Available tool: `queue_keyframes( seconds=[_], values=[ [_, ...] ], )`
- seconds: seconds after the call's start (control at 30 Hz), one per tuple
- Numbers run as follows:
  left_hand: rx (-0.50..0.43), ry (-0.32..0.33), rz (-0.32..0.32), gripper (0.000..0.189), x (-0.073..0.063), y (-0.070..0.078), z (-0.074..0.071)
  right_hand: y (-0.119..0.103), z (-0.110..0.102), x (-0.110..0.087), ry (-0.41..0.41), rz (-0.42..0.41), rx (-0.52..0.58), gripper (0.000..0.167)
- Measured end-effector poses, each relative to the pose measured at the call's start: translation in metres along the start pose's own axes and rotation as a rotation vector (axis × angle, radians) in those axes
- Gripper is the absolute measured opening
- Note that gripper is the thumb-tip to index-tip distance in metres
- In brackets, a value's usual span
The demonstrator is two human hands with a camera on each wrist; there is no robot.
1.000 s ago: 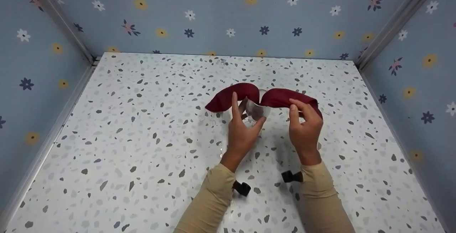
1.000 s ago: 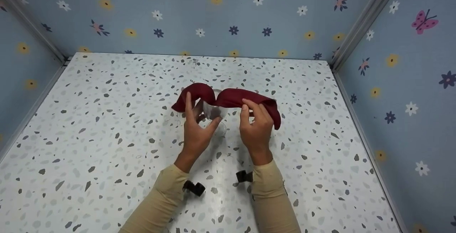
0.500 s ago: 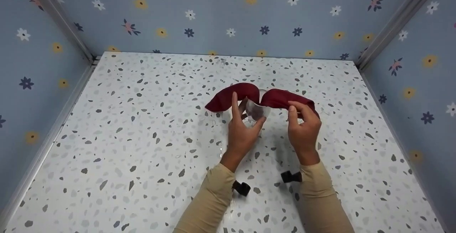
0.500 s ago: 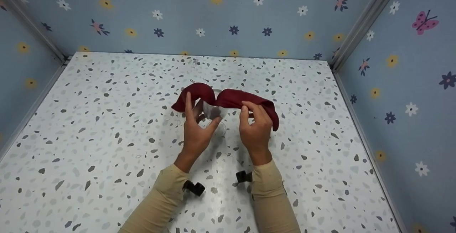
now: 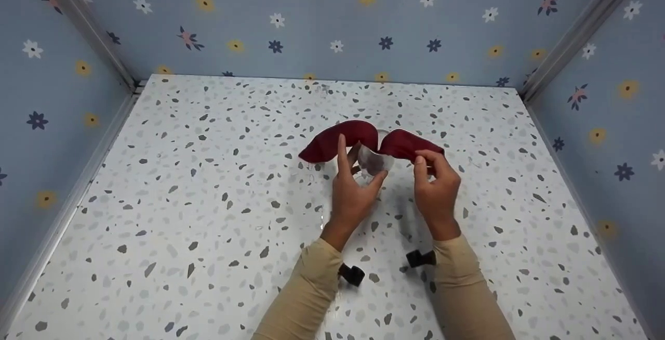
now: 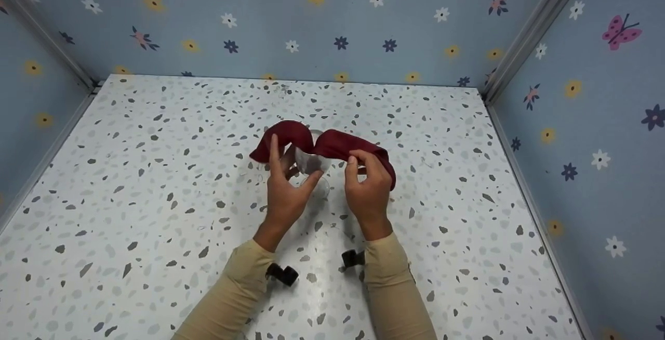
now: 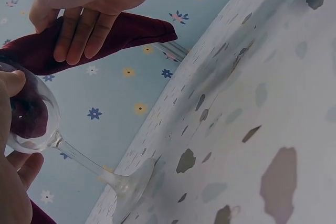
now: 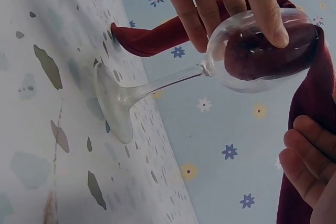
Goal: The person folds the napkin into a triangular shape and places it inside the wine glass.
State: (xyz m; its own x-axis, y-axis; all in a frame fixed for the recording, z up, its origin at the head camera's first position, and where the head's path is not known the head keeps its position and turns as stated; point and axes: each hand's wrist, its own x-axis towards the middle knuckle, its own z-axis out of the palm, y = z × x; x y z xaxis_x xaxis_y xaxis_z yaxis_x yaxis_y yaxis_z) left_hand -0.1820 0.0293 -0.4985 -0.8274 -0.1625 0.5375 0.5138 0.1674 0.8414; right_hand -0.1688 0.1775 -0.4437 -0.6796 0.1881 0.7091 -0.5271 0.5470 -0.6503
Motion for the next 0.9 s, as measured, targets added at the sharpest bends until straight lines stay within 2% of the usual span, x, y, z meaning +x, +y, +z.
queue_keyframes(
  seconds=[0.33,0.5,0.73,0.9],
  values=[
    [-0.004,0.006,-0.047,0.109,0.0,0.001,0.002,0.035,0.005,-0.007,-0.06,0.066,-0.013,0.013],
    [0.001,0.009,-0.033,0.107,0.0,0.001,0.001,0.037,0.006,-0.008,-0.072,0.058,-0.007,0.014],
    [0.033,0.024,-0.048,0.107,-0.003,0.002,0.004,0.039,0.008,-0.011,-0.083,0.032,0.024,0.013],
    [0.042,0.032,-0.05,0.107,-0.003,0.002,0.005,0.037,0.009,-0.012,-0.121,0.066,0.062,0.015]
  ],
)
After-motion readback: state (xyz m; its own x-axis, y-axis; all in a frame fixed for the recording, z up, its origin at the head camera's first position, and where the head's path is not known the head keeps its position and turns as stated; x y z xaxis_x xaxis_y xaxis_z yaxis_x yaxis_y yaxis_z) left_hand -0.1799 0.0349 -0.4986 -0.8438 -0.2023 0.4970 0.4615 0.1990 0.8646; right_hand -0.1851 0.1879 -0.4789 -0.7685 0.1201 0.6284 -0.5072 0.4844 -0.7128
